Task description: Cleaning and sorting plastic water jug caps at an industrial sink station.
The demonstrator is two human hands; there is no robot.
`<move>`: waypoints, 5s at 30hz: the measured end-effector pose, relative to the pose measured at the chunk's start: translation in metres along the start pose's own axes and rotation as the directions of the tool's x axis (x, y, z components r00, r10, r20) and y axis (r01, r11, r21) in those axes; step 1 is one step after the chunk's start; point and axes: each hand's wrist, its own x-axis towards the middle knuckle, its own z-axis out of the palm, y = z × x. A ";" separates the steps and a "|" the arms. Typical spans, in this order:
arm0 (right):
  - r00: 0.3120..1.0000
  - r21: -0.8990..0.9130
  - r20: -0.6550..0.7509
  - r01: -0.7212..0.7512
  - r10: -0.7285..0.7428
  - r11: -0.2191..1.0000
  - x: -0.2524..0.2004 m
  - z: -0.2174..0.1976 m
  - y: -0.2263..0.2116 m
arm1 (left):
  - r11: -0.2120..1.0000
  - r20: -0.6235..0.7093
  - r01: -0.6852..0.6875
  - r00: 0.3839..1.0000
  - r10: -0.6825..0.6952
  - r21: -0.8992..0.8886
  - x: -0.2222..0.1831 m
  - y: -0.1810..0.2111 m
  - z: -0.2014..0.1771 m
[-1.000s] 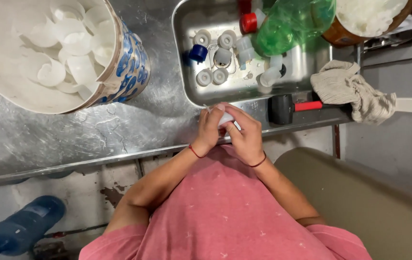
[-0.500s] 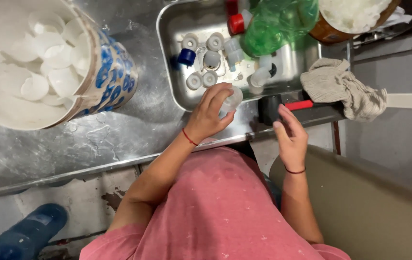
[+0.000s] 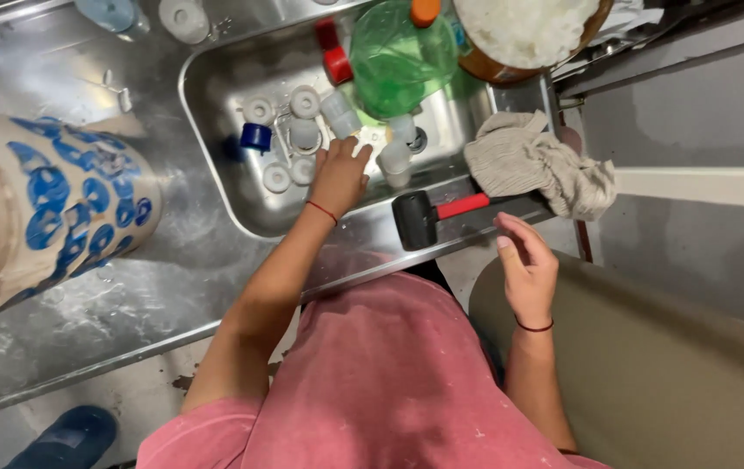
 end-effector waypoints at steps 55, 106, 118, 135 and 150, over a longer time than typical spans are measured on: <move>0.923 0.596 0.238 0.108 -0.303 0.795 0.014 0.102 -0.072 | -0.075 -0.325 -0.374 0.876 -0.357 -0.924 -0.155 0.056 -0.092; 0.966 0.020 0.241 0.087 -0.089 0.996 -0.015 0.084 -0.028 | 0.858 0.119 0.367 0.930 -0.348 -0.360 -0.079 -0.033 -0.025; 0.990 -0.075 0.137 0.043 -0.032 0.996 0.057 -0.019 0.012 | 0.960 0.287 0.224 0.943 -0.170 -0.168 0.052 0.017 0.090; 0.967 -0.795 0.193 0.253 -0.166 0.552 0.420 0.038 0.078 | 0.595 -0.046 0.468 0.760 -0.649 -0.653 -0.129 0.089 -0.051; 0.641 -0.506 -0.041 0.648 -0.766 0.570 0.386 -0.008 0.082 | -0.065 0.125 0.108 0.774 -0.621 -0.992 -0.115 0.105 -0.078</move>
